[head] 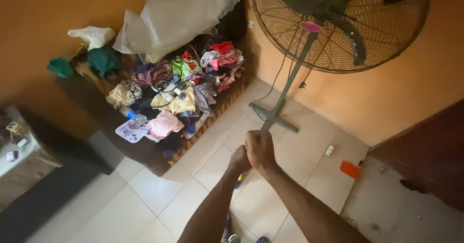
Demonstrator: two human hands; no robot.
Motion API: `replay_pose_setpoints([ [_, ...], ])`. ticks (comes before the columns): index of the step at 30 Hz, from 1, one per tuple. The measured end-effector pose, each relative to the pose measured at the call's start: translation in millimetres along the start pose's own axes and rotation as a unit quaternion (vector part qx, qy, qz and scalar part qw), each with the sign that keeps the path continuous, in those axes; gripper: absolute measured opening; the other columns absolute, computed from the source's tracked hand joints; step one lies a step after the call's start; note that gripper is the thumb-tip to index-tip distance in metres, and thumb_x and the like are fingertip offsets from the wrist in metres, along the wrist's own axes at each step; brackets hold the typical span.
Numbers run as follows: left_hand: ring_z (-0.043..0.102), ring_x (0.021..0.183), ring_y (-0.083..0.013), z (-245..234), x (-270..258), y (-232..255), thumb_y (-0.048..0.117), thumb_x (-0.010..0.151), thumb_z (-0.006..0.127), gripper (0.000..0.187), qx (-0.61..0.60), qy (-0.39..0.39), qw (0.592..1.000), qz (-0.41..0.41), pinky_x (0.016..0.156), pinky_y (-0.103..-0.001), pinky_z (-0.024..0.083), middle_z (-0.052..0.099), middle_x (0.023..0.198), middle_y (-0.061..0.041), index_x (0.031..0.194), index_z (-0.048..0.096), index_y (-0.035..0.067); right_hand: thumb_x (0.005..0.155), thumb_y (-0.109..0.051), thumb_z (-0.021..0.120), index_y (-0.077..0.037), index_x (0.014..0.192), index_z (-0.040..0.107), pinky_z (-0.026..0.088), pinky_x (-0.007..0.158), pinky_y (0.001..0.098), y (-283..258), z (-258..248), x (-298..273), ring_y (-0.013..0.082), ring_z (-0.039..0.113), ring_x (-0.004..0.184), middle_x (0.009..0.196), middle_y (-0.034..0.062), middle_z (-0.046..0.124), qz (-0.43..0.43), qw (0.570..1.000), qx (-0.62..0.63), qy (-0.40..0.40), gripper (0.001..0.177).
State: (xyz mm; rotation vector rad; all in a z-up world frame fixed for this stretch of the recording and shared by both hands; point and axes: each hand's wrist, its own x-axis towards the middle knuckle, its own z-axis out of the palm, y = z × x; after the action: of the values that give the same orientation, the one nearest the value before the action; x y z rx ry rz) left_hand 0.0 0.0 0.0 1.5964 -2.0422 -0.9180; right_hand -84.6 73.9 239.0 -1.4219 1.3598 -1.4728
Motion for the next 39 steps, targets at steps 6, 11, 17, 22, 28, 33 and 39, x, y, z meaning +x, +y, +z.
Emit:
replay_pose_setpoints([
  [6,0.067,0.103,-0.0466,-58,-11,60,0.028,0.078,0.075,0.046,-0.047,-0.049,0.998,-0.001,0.087,-0.053,0.055,0.07,0.105,-0.03,0.108,0.062,-0.003,0.091,-0.02,0.048,-0.003,0.055,0.043,0.034,0.045,0.034,-54,-13,16,0.0128,0.042,0.047,0.051,0.0051,0.045,-0.061,0.997,0.039,-0.013,0.04],
  [11,0.068,0.1,-0.0461,-151,-66,116,0.026,0.086,0.066,0.026,-0.038,-0.008,0.998,-0.048,0.088,-0.054,0.052,0.072,0.099,-0.026,0.102,0.073,0.007,0.089,-0.018,0.048,-0.01,0.058,0.038,0.036,0.045,0.0306,-67,6,25,0.0097,0.043,0.048,0.056,-0.0026,0.039,-0.061,0.995,0.081,0.013,0.033],
  [17,0.067,0.1,-0.0467,-126,-69,38,0.009,0.085,0.053,0.031,-0.059,0.127,0.99,-0.033,0.084,-0.055,0.051,0.073,0.1,-0.025,0.11,0.071,0.009,0.087,-0.014,0.046,-0.01,0.055,0.03,0.036,0.042,0.033,-24,42,23,0.0104,0.036,0.046,0.053,-0.0012,0.029,0.048,0.97,0.239,0.021,0.036],
  [22,0.07,0.096,-0.044,-69,-58,16,0.012,0.084,0.062,0.035,-0.023,0.101,0.994,-0.037,0.085,-0.052,0.054,0.073,0.101,-0.026,0.118,0.072,0.011,0.089,-0.015,0.046,-0.007,0.055,0.035,0.037,0.046,0.0325,5,19,1,0.0102,0.038,0.048,0.052,0.0002,0.036,0.015,0.99,0.14,-0.026,0.036],
  [28,0.074,0.091,-0.0378,4,-62,39,0.02,0.092,0.063,0.018,-0.078,0.031,0.991,0.101,0.079,-0.047,0.059,0.075,0.098,-0.021,0.103,0.068,0.007,0.088,-0.014,0.046,-0.004,0.055,0.039,0.035,0.048,0.0334,-10,-22,-41,0.012,0.038,0.049,0.051,0.0039,0.04,-0.015,0.998,0.015,-0.067,0.035],
  [33,0.068,0.096,-0.0468,-37,-67,94,0.021,0.081,0.073,0.028,-0.166,-0.005,0.984,0.066,0.079,-0.055,0.056,0.072,0.097,-0.028,0.101,0.067,0.003,0.082,-0.014,0.047,-0.002,0.054,0.042,0.033,0.047,0.0318,-31,-40,-35,0.0129,0.038,0.048,0.05,0.0062,0.043,-0.041,0.999,-0.006,-0.035,0.031],
  [39,0.068,0.092,-0.0483,-105,-65,81,0.012,0.082,0.064,0.029,0.038,-0.026,0.996,0.076,0.086,-0.058,0.051,0.072,0.095,-0.028,0.11,0.068,0.007,0.088,-0.015,0.044,-0.003,0.058,0.041,0.035,0.048,0.0312,-60,-19,-34,0.0125,0.042,0.05,0.054,0.0038,0.047,-0.051,0.995,0.08,0.034,0.033],
])
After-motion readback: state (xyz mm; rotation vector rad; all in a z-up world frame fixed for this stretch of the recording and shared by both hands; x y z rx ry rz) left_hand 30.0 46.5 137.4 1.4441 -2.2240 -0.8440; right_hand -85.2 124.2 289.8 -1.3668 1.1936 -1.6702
